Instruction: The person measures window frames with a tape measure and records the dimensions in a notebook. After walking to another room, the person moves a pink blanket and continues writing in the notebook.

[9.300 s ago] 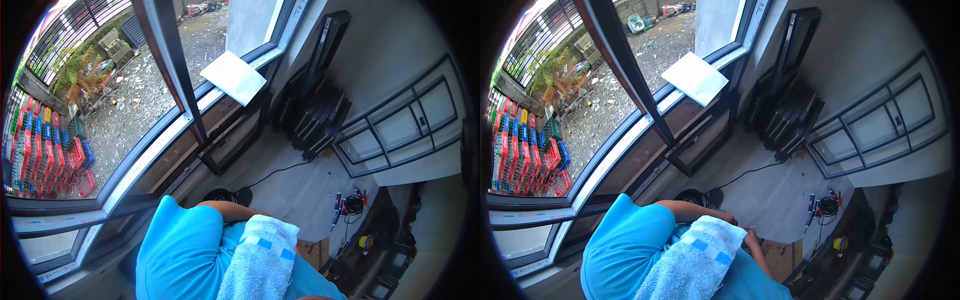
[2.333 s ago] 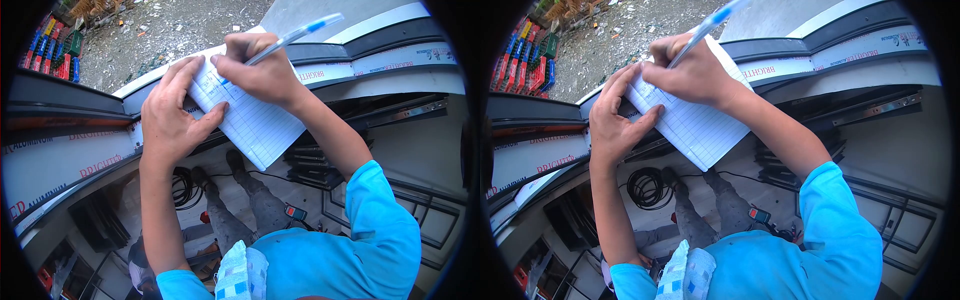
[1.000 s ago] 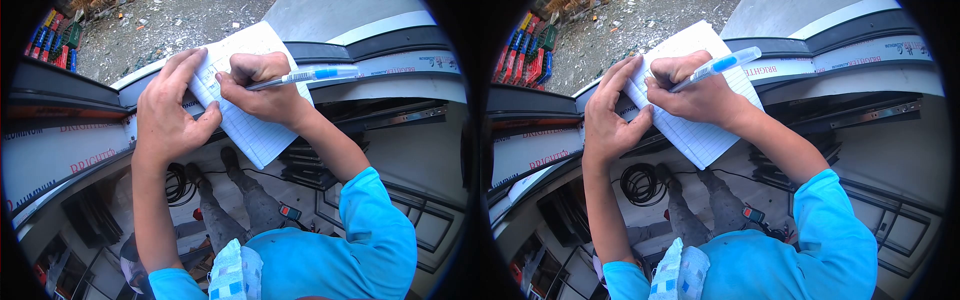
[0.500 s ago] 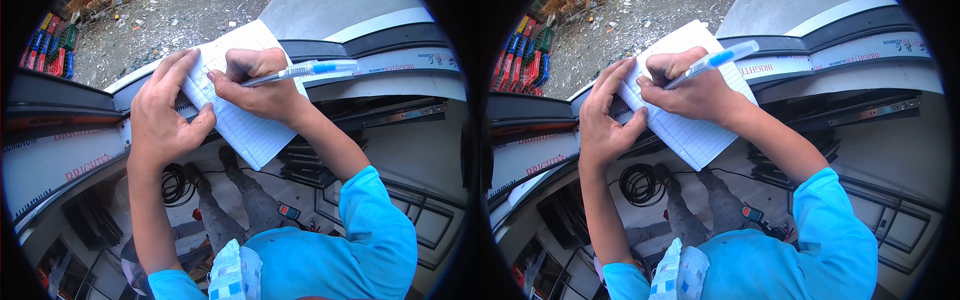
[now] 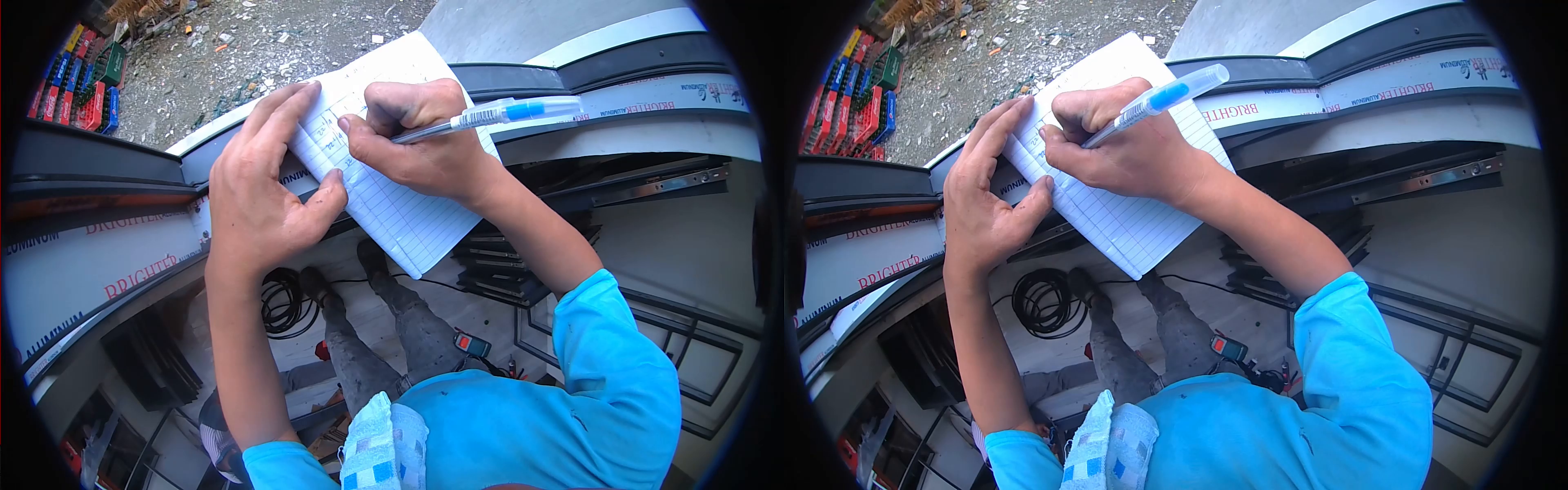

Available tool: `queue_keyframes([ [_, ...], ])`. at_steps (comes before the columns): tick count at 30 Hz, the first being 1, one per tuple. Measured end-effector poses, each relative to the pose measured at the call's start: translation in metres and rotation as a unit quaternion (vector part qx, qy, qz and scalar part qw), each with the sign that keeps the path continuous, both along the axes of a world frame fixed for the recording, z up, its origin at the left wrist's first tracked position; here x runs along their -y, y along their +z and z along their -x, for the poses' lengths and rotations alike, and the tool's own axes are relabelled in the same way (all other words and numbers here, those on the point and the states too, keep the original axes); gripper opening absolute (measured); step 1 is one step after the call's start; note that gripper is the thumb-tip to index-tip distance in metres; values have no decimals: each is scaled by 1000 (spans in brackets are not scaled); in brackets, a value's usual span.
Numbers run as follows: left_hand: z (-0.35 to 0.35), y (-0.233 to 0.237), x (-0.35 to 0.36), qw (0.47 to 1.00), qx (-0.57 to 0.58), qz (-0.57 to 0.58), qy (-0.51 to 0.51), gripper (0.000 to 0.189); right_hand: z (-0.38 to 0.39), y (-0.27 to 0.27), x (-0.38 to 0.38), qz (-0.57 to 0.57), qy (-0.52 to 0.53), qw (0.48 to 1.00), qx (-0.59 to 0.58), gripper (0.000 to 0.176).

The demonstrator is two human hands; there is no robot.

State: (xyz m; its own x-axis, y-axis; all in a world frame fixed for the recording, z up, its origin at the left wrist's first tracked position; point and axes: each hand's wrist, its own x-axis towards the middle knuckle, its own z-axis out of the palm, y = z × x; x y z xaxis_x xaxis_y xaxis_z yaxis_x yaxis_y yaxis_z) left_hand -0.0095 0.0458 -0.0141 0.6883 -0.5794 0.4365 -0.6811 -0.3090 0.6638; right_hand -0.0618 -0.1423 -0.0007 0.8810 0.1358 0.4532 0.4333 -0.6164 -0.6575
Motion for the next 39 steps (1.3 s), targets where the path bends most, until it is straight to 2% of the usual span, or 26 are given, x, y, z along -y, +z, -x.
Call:
queue_keyframes([
  [5, 0, -1, -2, 1000, 8, 1, 1, 62, -2, -2, -3, -7, -11, 1000, 17, 26],
  [8, 0, -2, -2, 1000, -3, 5, 9, 59, -2, -1, 0, 7, 13, 1000, -27, 29],
  [11, 1, 0, -1, 999, -31, 0, 17, 56, -6, -5, 10, -207, 18, 977, -43, 27],
  [13, 1, 0, 0, 1000, -22, 3, 14, 55, -4, 4, 22, -324, -6, 945, -48, 34],
  [15, 1, 1, 1, 1000, -18, 4, 12, 54, 2, 11, 38, -391, -59, 918, -33, 37],
  [18, 2, 4, 4, 1000, -22, 1, 12, 54, 11, 23, 65, -431, -30, 902, -13, 37],
  [21, 3, 5, 5, 999, -30, 1, 18, 54, 17, 33, 68, -447, -74, 891, -15, 37],
  [28, 4, 6, 6, 999, -26, 4, 19, 55, 16, 33, 65, -337, -54, 939, 48, 22],
  [36, 3, 4, 5, 999, -25, 8, 22, 55, 18, 30, 54, -259, -8, 966, 11, 22],
  [39, 3, 4, 6, 999, -25, 8, 24, 54, 19, 24, 56, -243, -15, 969, 41, 23],
])
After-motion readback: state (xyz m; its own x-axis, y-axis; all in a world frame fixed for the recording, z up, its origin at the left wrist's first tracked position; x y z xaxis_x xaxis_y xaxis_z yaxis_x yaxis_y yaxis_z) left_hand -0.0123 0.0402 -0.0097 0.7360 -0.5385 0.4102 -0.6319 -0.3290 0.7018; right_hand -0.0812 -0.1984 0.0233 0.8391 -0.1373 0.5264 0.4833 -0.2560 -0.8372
